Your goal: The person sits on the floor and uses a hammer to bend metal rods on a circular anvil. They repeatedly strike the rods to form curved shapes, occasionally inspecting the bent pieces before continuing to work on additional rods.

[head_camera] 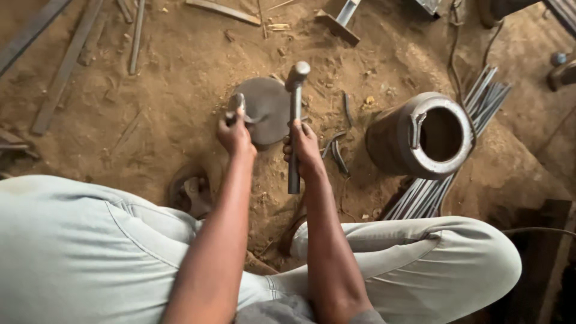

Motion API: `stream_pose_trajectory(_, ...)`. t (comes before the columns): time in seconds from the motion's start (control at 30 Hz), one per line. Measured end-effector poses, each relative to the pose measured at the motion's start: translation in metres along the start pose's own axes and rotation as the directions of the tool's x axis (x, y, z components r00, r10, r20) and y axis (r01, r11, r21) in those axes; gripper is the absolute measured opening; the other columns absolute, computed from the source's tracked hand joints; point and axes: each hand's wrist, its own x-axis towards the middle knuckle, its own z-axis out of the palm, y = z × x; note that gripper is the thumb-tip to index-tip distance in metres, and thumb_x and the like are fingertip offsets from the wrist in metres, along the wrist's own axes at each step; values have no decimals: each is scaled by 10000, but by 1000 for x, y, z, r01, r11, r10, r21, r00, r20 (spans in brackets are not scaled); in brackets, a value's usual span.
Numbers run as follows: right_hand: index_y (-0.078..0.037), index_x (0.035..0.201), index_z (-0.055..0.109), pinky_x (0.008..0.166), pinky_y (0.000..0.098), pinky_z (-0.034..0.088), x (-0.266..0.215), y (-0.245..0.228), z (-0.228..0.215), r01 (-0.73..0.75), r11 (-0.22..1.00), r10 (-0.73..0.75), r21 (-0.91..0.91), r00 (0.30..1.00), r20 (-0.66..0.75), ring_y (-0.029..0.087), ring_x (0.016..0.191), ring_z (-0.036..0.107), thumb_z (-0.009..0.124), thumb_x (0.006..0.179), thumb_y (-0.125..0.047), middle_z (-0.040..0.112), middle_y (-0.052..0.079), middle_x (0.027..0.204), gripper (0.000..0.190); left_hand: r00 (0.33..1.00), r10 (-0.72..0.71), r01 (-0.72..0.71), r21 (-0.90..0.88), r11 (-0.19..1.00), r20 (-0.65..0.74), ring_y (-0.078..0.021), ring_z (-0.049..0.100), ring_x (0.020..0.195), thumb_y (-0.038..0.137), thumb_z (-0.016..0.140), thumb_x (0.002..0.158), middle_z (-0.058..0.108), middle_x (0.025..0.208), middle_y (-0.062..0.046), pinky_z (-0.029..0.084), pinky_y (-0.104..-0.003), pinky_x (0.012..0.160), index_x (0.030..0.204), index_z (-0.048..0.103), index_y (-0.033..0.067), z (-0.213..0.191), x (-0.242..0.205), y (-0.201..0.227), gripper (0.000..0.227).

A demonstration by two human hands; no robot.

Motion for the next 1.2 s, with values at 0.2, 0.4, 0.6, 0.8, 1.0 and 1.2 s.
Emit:
stream_pose_trajectory(0.2,-126,1167,554,418,278,451,-48,-63,-10,258,961,-250,96,964,-89,106,506,522,560,1029,-385,557,23,713,294,972,12,36,200,979,-235,-173,636,731,159,869,823,728,878,-81,543,-369,664,866,669,26,0,-42,-52,243)
stream_pose_trajectory(0.4,-105,1076,513,436,285,456,-85,-78,-22,383,923,-386,-50,915,-121,116,535,533,631,1041,-269,555,21,737,206,986,162,-143,718,681,42,-275,695,814,333,894,801,740,905,-57,517,-443,693,886,703,113,-7,-59,-7,304)
stream_pose_trajectory(0.6,-119,989,523,380,282,412,-83,-41,-9,218,968,-240,-124,947,-213,99,460,488,588,1017,-290,538,1,661,185,853,338,-515,749,417,398,-338,659,942,312,839,818,685,959,-75,488,-519,714,899,716,145,-12,-67,23,222)
stream_pose_trajectory(0.8,-93,966,532,409,270,422,-71,-20,-9,313,923,-341,-223,935,-96,93,474,504,581,1049,-288,536,3,662,218,735,418,-648,735,201,534,-331,623,1052,311,794,885,678,1056,-82,436,-559,910,973,712,147,-12,-69,17,204)
stream_pose_trajectory(1.0,-85,959,534,415,267,429,-64,-17,-13,305,927,-327,-218,942,-73,93,479,510,569,1058,-298,546,6,669,238,747,241,-649,758,67,619,-275,587,1140,340,748,880,682,1093,-41,402,-565,917,997,731,177,-4,-70,18,201)
stream_pose_trajectory(1.2,-78,971,541,425,260,430,-62,-12,-15,297,935,-316,-194,946,-72,89,489,511,570,1059,-291,546,6,671,232,708,290,-684,728,56,643,-262,584,1167,311,723,946,688,1103,-50,402,-555,957,945,724,168,2,-55,9,143)
